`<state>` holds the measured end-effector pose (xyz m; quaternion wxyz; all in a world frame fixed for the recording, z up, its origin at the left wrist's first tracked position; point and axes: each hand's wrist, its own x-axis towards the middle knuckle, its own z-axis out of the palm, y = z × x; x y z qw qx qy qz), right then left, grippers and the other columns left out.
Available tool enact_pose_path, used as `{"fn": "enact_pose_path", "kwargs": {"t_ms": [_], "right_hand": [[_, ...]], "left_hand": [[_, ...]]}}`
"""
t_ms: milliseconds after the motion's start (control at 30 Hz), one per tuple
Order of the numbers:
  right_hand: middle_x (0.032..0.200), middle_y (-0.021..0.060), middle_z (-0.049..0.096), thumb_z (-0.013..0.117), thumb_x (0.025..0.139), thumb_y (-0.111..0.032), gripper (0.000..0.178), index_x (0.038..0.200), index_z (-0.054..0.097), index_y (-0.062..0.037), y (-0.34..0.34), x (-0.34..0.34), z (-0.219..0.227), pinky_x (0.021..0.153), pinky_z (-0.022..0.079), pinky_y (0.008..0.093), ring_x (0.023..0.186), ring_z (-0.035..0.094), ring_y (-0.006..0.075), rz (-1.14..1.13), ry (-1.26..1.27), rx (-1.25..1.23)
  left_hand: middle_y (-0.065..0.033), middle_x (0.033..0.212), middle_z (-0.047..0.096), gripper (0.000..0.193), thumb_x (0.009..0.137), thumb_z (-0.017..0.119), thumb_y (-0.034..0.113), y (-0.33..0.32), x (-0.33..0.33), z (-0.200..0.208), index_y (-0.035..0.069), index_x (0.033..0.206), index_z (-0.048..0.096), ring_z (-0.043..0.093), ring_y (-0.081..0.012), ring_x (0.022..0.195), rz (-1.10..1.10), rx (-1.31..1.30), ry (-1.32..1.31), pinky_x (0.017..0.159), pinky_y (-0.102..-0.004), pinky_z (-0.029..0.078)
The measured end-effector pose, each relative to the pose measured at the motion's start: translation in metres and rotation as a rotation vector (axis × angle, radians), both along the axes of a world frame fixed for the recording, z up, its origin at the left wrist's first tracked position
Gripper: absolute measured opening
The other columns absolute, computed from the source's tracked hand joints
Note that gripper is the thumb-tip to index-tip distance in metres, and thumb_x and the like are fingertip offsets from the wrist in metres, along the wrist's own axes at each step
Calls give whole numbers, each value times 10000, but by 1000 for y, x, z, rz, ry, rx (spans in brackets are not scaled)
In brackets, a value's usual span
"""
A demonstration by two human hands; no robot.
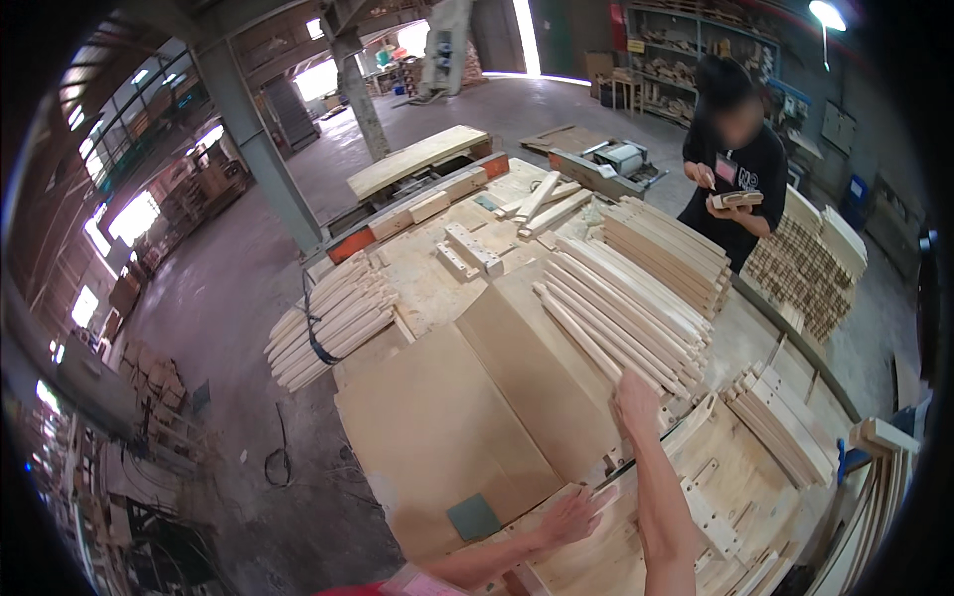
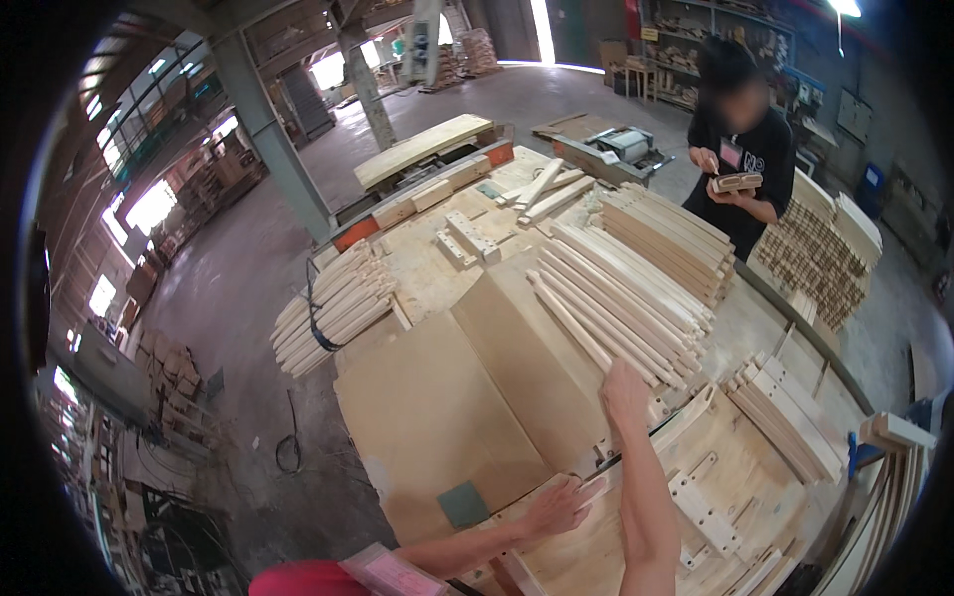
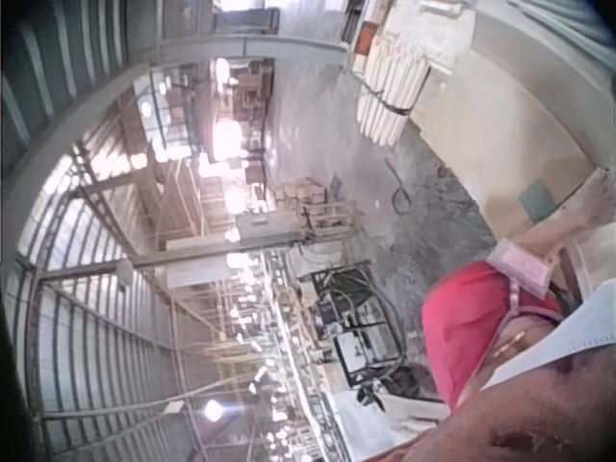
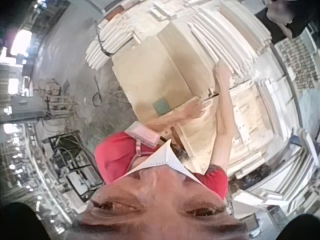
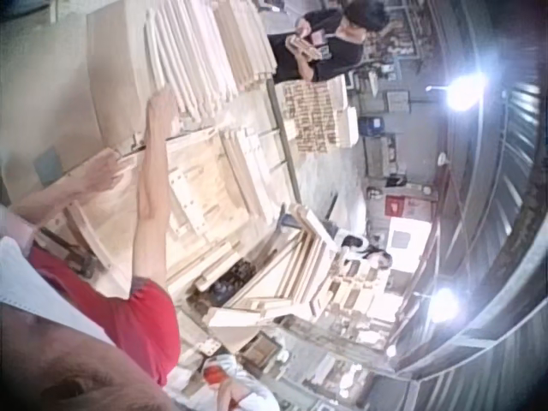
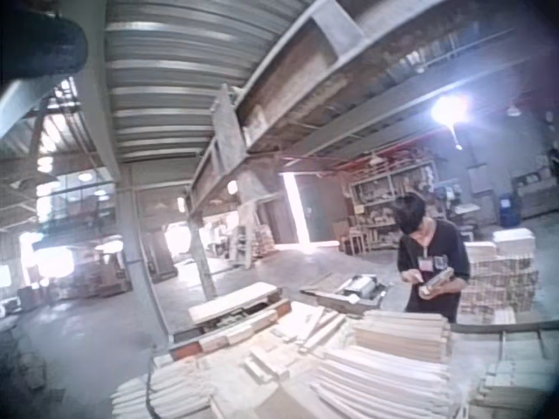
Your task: The person assembles wooden chair frames by inserting dowels into pre-drilled holes and tapping them with a rubber mallet. They repeatedly pick up frame parts, align them, and secure joints, stacking completed frames on the workbench.
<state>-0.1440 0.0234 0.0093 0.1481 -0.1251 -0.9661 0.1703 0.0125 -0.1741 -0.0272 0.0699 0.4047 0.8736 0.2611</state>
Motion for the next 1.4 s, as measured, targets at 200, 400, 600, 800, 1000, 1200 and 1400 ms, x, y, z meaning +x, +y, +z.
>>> {"fn": "enact_pose_path", "kwargs": {"t_ms": [200,400,600,800,1000,1200,1400], "right_hand": [[982,243,724,702,886,-395,452,1233,635,-113,24,154,75,821,533,530,927,699,415,-61,-181,-645],[980,183,723,671,888,-389,428,1273,678,-203,114,302,50,823,525,510,948,677,408,-134,-23,-253],[929,151,735,610,933,-527,418,1258,722,-289,146,448,17,774,541,490,906,695,375,-268,-284,-119],[871,140,711,625,929,-515,369,1205,724,-291,154,458,-9,749,539,496,859,692,361,-186,-266,-151],[899,138,689,611,944,-504,361,1194,727,-271,165,445,-29,743,525,498,869,688,357,-140,-188,-152],[853,132,673,619,942,-429,298,1124,731,-221,165,437,-38,720,522,487,832,677,362,-183,-153,-189],[829,108,674,646,916,-315,185,999,713,-164,160,424,-56,700,506,484,799,672,336,-291,-86,-87]], "left_hand": [[-292,1210,637,569,911,514,127,2,-23,-13,53,1474,490,601,-462,1112,-16,219,5,1040,-540,453],[-212,1091,602,671,902,621,267,57,20,-32,138,1535,440,617,-415,959,-28,-21,139,841,-518,536],[-191,1120,591,677,907,644,291,60,46,-25,228,1547,430,619,-402,1001,12,-85,32,850,-516,538],[-197,1134,595,659,919,643,303,64,65,-17,223,1543,447,627,-400,1044,45,-79,52,855,-505,541],[-161,1151,603,636,913,644,302,71,61,-8,229,1525,486,651,-383,1023,63,-114,-24,853,-493,549],[-143,1156,603,640,904,654,306,76,58,-16,237,1520,495,668,-376,998,42,-125,8,831,-488,555],[-145,1169,617,652,889,679,272,83,44,-26,203,1513,502,676,-374,973,-14,-31,30,799,-474,564]]}}
